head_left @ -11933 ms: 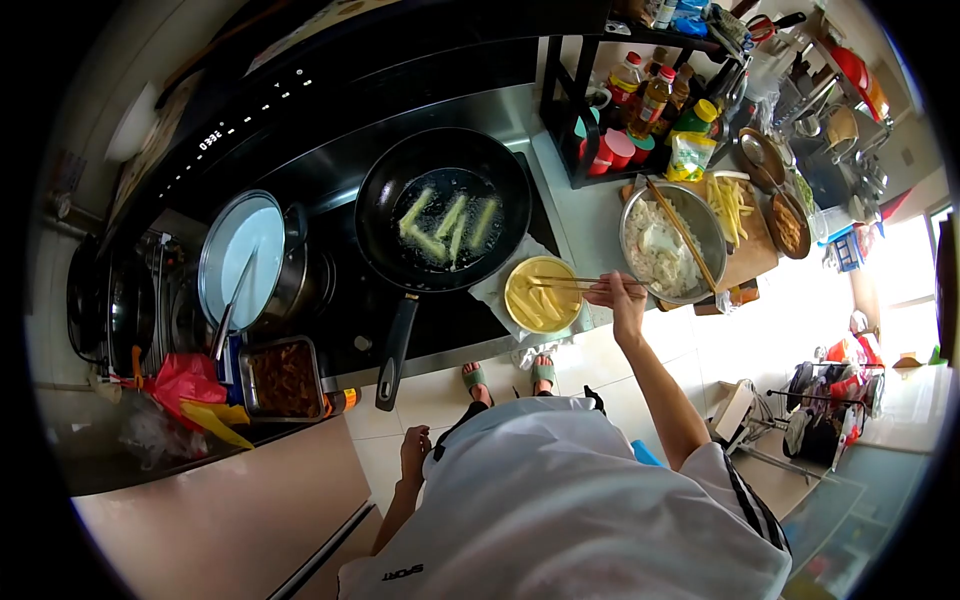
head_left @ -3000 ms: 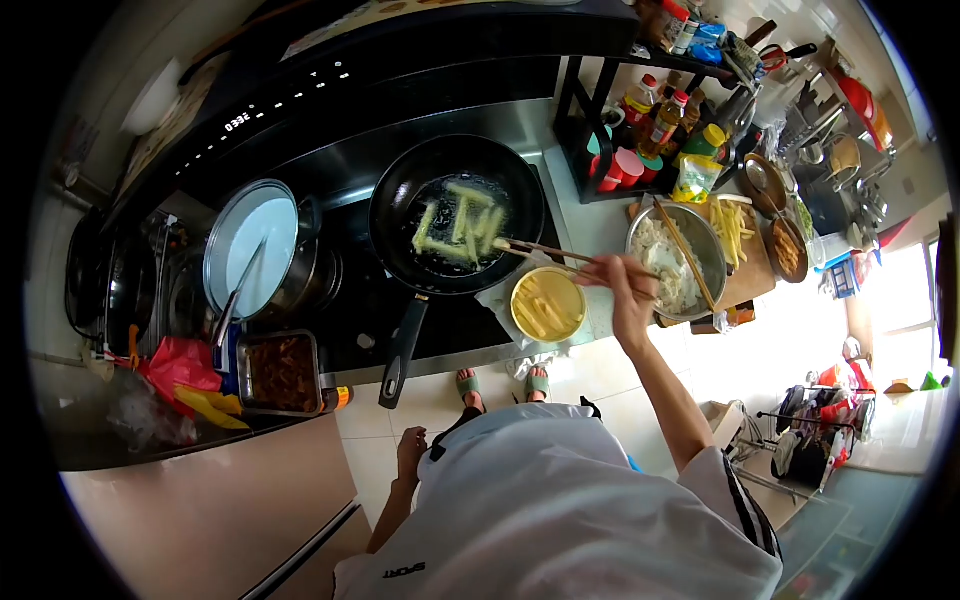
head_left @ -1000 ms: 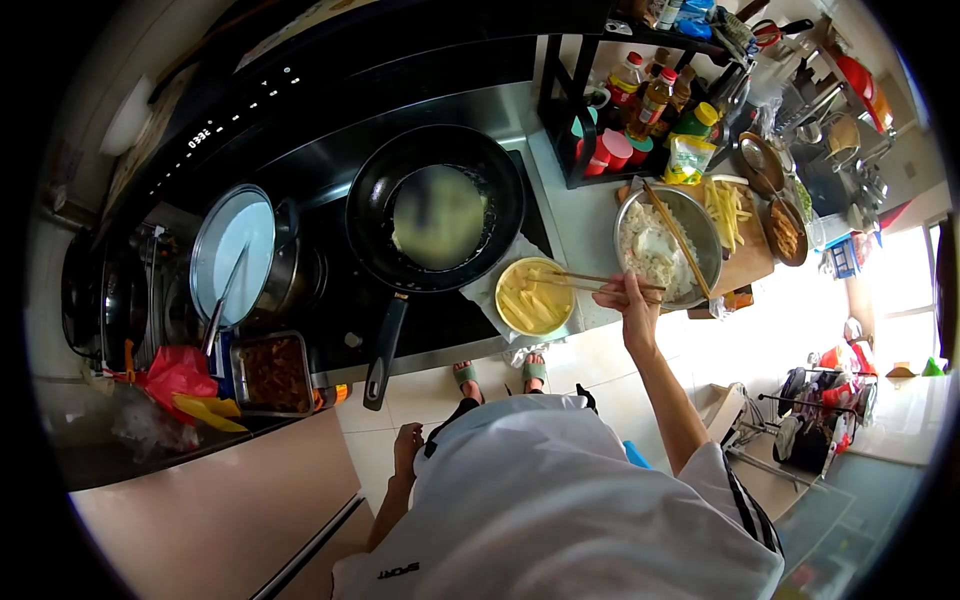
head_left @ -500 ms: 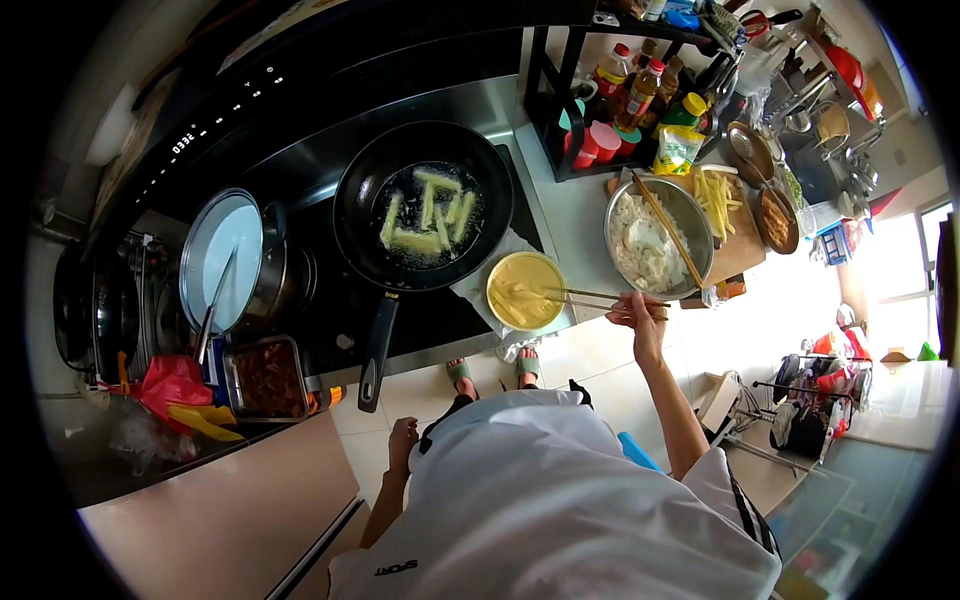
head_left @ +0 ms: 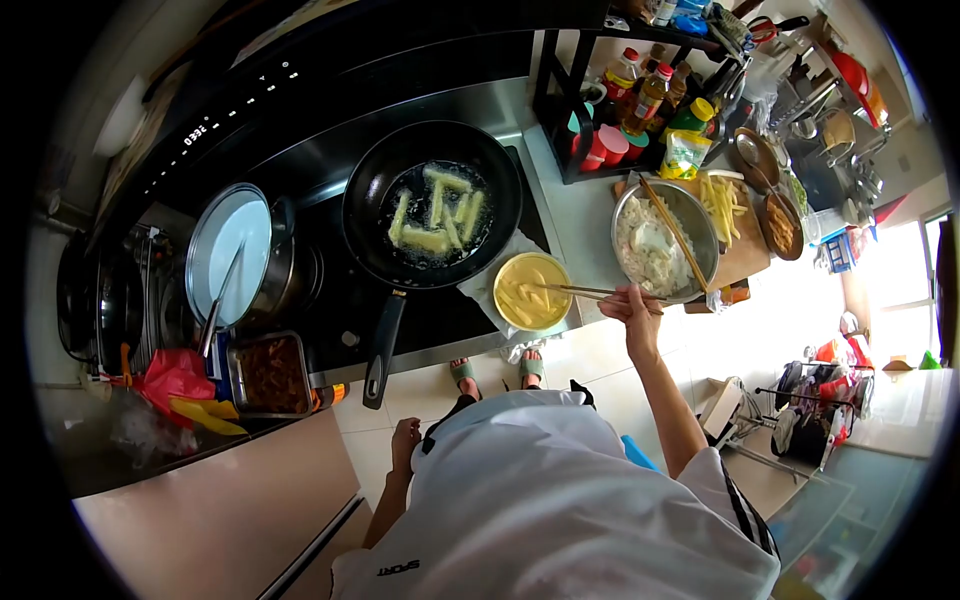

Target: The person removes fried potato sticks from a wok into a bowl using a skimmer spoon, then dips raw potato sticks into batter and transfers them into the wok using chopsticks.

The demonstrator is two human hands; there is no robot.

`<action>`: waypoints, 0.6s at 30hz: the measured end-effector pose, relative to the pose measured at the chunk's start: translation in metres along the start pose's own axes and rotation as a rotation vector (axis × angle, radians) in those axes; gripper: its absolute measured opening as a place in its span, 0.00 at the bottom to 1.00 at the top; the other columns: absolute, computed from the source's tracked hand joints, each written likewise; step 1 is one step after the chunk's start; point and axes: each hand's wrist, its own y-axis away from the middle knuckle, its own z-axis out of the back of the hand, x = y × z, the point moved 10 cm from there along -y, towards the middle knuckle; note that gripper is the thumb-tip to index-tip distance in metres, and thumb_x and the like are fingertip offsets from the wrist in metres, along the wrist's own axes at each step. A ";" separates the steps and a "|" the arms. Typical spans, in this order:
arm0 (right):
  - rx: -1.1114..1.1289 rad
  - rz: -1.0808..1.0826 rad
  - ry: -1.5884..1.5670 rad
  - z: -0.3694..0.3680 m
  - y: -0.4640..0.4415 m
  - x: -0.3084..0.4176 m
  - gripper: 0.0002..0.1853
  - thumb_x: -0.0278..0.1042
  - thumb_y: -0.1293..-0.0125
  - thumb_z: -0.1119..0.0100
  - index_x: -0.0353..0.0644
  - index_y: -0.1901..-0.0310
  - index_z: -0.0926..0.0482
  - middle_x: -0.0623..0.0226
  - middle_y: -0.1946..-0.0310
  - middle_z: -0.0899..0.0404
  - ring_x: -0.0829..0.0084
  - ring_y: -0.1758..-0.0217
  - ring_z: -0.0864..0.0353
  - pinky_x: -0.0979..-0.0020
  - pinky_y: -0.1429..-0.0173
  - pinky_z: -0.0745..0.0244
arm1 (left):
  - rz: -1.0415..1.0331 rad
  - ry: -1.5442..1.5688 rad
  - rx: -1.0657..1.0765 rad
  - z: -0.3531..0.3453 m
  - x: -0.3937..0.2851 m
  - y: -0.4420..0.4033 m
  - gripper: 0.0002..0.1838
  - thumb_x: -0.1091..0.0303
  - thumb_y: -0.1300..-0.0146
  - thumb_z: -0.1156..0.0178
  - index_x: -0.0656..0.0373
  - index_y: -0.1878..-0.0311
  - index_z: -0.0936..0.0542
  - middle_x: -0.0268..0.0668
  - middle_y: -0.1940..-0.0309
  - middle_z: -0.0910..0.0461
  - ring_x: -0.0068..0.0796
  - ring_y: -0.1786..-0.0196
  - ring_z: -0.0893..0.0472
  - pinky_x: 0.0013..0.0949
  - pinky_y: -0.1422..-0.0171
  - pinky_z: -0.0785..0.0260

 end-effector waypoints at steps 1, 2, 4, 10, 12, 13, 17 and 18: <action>-0.004 -0.001 -0.024 0.003 0.000 0.001 0.18 0.40 0.27 0.55 0.28 0.61 0.27 0.51 0.71 0.20 0.61 0.70 0.15 0.68 0.64 0.17 | 0.004 0.003 -0.001 -0.001 0.003 0.001 0.10 0.77 0.41 0.47 0.61 0.55 0.25 0.46 0.61 0.22 0.44 0.60 0.20 0.39 0.58 0.27; 0.005 -0.021 -0.041 0.005 0.000 -0.002 0.18 0.40 0.28 0.54 0.29 0.61 0.27 0.51 0.71 0.20 0.61 0.70 0.15 0.68 0.64 0.16 | 0.009 0.005 -0.002 0.000 0.001 0.001 0.10 0.77 0.41 0.47 0.61 0.55 0.25 0.46 0.61 0.22 0.44 0.60 0.20 0.39 0.58 0.27; 0.022 -0.059 -0.076 0.012 0.000 -0.015 0.17 0.40 0.28 0.53 0.30 0.62 0.25 0.52 0.71 0.19 0.62 0.69 0.15 0.68 0.64 0.16 | 0.006 -0.002 -0.001 0.002 -0.005 0.002 0.10 0.77 0.41 0.47 0.61 0.55 0.25 0.46 0.61 0.22 0.43 0.60 0.20 0.38 0.58 0.27; -0.097 -0.203 -0.077 0.035 0.007 -0.039 0.17 0.41 0.28 0.55 0.33 0.61 0.26 0.52 0.69 0.19 0.61 0.67 0.15 0.66 0.61 0.17 | 0.012 0.021 -0.023 0.003 -0.007 0.004 0.10 0.77 0.40 0.47 0.61 0.55 0.25 0.46 0.61 0.22 0.43 0.60 0.20 0.38 0.57 0.27; -0.061 -0.188 -0.168 0.027 0.004 -0.024 0.16 0.41 0.28 0.55 0.33 0.60 0.26 0.53 0.69 0.19 0.61 0.67 0.15 0.66 0.61 0.17 | -0.002 0.025 -0.041 0.006 -0.009 0.006 0.10 0.77 0.40 0.47 0.61 0.55 0.25 0.46 0.61 0.22 0.42 0.60 0.20 0.38 0.57 0.27; -0.051 -0.185 -0.188 0.022 0.001 -0.017 0.15 0.40 0.29 0.53 0.33 0.60 0.25 0.54 0.68 0.19 0.62 0.66 0.15 0.65 0.60 0.17 | -0.004 0.014 -0.038 0.005 -0.007 0.006 0.10 0.77 0.40 0.47 0.61 0.55 0.25 0.45 0.61 0.22 0.42 0.60 0.20 0.38 0.57 0.27; 0.054 -0.125 -0.234 -0.056 -0.009 0.035 0.16 0.39 0.29 0.52 0.31 0.58 0.26 0.53 0.66 0.19 0.61 0.65 0.16 0.66 0.60 0.17 | 0.025 0.000 -0.026 0.004 -0.004 0.007 0.09 0.77 0.40 0.47 0.61 0.55 0.25 0.45 0.61 0.23 0.43 0.60 0.20 0.37 0.58 0.26; 0.069 -0.109 -0.234 -0.081 -0.015 0.041 0.16 0.39 0.29 0.52 0.31 0.58 0.26 0.53 0.66 0.20 0.61 0.65 0.16 0.66 0.60 0.17 | 0.039 0.005 -0.027 0.006 -0.007 0.005 0.09 0.77 0.40 0.47 0.60 0.55 0.25 0.45 0.61 0.23 0.43 0.60 0.20 0.37 0.58 0.26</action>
